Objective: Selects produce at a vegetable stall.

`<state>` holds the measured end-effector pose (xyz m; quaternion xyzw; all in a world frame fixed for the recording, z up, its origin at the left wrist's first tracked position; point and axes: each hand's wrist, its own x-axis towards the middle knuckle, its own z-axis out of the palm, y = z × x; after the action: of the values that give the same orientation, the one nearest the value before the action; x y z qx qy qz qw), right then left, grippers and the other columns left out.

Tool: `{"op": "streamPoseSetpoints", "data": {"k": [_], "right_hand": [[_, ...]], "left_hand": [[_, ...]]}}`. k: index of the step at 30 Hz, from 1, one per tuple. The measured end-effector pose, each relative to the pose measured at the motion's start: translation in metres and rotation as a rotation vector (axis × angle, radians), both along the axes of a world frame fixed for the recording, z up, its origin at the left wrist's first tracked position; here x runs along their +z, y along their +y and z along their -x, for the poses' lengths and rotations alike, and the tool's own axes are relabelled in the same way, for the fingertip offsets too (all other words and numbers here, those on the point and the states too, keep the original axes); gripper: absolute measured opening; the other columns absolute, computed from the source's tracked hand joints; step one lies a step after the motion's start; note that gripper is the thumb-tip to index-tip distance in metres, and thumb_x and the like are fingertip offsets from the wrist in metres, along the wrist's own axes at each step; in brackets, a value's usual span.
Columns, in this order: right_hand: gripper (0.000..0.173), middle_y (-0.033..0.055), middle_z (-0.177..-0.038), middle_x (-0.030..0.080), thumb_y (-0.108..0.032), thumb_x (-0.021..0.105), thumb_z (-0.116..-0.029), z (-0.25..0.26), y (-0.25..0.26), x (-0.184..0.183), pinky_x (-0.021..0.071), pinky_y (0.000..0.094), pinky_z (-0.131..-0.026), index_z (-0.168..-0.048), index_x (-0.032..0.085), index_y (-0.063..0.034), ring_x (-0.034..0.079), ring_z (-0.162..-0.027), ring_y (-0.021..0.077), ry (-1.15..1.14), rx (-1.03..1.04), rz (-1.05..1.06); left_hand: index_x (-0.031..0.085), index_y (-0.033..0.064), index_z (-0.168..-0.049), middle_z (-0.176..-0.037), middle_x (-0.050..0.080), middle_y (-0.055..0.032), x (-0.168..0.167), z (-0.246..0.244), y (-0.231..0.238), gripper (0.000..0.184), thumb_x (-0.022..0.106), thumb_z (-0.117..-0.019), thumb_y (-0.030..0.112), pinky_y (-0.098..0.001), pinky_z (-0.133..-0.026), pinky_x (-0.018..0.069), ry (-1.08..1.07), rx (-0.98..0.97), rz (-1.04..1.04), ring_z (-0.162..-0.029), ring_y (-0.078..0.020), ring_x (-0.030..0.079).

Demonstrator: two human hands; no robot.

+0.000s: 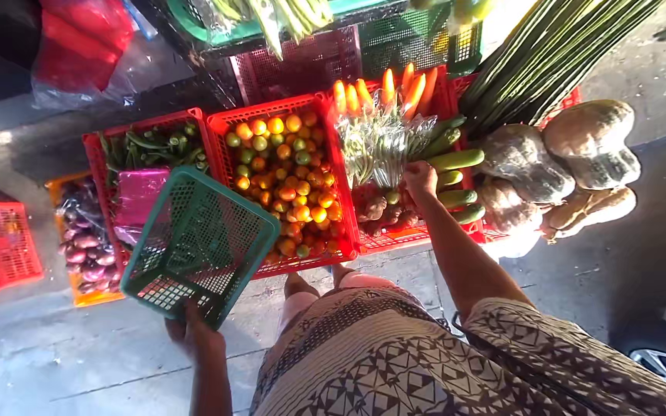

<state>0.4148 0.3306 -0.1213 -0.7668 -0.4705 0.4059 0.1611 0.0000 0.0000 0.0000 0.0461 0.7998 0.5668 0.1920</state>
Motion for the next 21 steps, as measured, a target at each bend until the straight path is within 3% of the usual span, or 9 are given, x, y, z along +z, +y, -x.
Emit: {"op": "streamPoseSetpoints", "data": {"k": [2,5,6,7,8,10,11,16,21], "right_hand": [[0.035,0.0219,-0.118,0.070,-0.013,0.065,-0.0939,0.007,0.003,0.015,0.0516,0.0608,-0.097,-0.128,0.064,-0.0028,0.067,-0.110,0.0390,-0.090,0.055,-0.059],[0.078,0.0234,-0.113,0.068,-0.011,0.070,-0.0915,0.029,0.022,0.027,0.0564,0.0607,-0.085,-0.159,0.031,-0.0166,0.070,-0.096,0.0415,-0.052,0.214,-0.146],[0.088,0.0248,-0.109,0.069,-0.011,0.070,-0.0918,0.038,0.033,0.028,0.0565,0.0616,-0.082,-0.164,0.021,-0.0228,0.070,-0.092,0.0428,-0.039,0.241,-0.124],[0.087,0.0260,-0.108,0.070,-0.013,0.068,-0.0931,0.045,0.043,0.027,0.0568,0.0627,-0.081,-0.164,0.019,-0.0254,0.071,-0.092,0.0439,-0.040,0.266,-0.088],[0.074,0.0273,-0.111,0.069,-0.016,0.066,-0.0959,0.051,0.053,0.024,0.0566,0.0643,-0.083,-0.160,0.030,-0.0210,0.071,-0.094,0.0455,-0.055,0.290,-0.049],[0.038,0.0284,-0.117,0.068,-0.022,0.054,-0.1032,0.057,0.064,0.021,0.0527,0.0655,-0.092,-0.137,0.057,-0.0049,0.068,-0.106,0.0462,-0.121,0.342,-0.003],[0.035,0.0279,-0.120,0.068,-0.023,0.050,-0.1051,0.057,0.066,0.024,0.0515,0.0646,-0.095,-0.131,0.061,-0.0019,0.067,-0.110,0.0451,-0.129,0.342,-0.006],[0.036,0.0191,-0.124,0.065,-0.019,0.045,-0.1076,0.047,0.038,0.048,0.0621,0.0477,-0.087,-0.138,0.053,-0.0010,0.071,-0.104,0.0280,0.125,0.155,-0.209],[0.039,0.0213,-0.129,0.063,-0.024,0.044,-0.1091,0.052,0.035,0.019,0.0612,0.0464,-0.088,-0.139,0.052,0.0004,0.071,-0.106,0.0282,0.174,0.130,-0.180]], "left_hand": [[0.044,0.0014,-0.139,-0.110,0.064,-0.0112,-0.004,0.001,-0.002,0.036,0.050,-0.1076,0.016,-0.0400,-0.074,0.0633,-0.026,0.055,0.017,-0.089,-0.0188,0.071],[0.043,0.0030,-0.140,-0.110,0.065,-0.0155,-0.007,0.000,-0.002,0.035,0.048,-0.1085,0.017,-0.0481,-0.069,0.0627,-0.088,0.118,0.021,-0.087,-0.0267,0.071],[0.042,0.0036,-0.140,-0.110,0.065,-0.0157,-0.006,-0.001,-0.001,0.034,0.047,-0.1088,0.017,-0.0481,-0.068,0.0628,-0.098,0.126,0.023,-0.085,-0.0272,0.071],[0.042,0.0036,-0.140,-0.109,0.065,-0.0160,-0.006,-0.001,-0.001,0.033,0.046,-0.1089,0.016,-0.0486,-0.067,0.0630,-0.101,0.133,0.020,-0.084,-0.0278,0.072],[0.042,0.0036,-0.139,-0.108,0.066,-0.0162,-0.007,-0.002,-0.001,0.033,0.047,-0.1089,0.016,-0.0492,-0.066,0.0630,-0.100,0.141,0.017,-0.083,-0.0283,0.072],[0.043,0.0043,-0.139,-0.108,0.065,-0.0151,-0.006,-0.001,-0.004,0.033,0.048,-0.1086,0.017,-0.0499,-0.066,0.0630,-0.086,0.159,0.026,-0.082,-0.0278,0.071],[0.042,0.0046,-0.140,-0.109,0.064,-0.0153,-0.006,-0.001,-0.007,0.035,0.049,-0.1085,0.017,-0.0508,-0.068,0.0627,-0.081,0.171,0.027,-0.085,-0.0282,0.071],[0.042,0.0042,-0.140,-0.113,0.065,-0.0162,-0.007,-0.008,-0.033,0.034,0.048,-0.1086,0.017,-0.0507,-0.069,0.0633,-0.086,0.269,0.026,-0.088,-0.0292,0.072],[0.044,0.0026,-0.138,-0.109,0.065,-0.0170,-0.008,-0.006,-0.060,0.033,0.049,-0.1086,0.017,-0.0497,-0.066,0.0628,-0.088,0.368,0.028,-0.083,-0.0284,0.072]]}}
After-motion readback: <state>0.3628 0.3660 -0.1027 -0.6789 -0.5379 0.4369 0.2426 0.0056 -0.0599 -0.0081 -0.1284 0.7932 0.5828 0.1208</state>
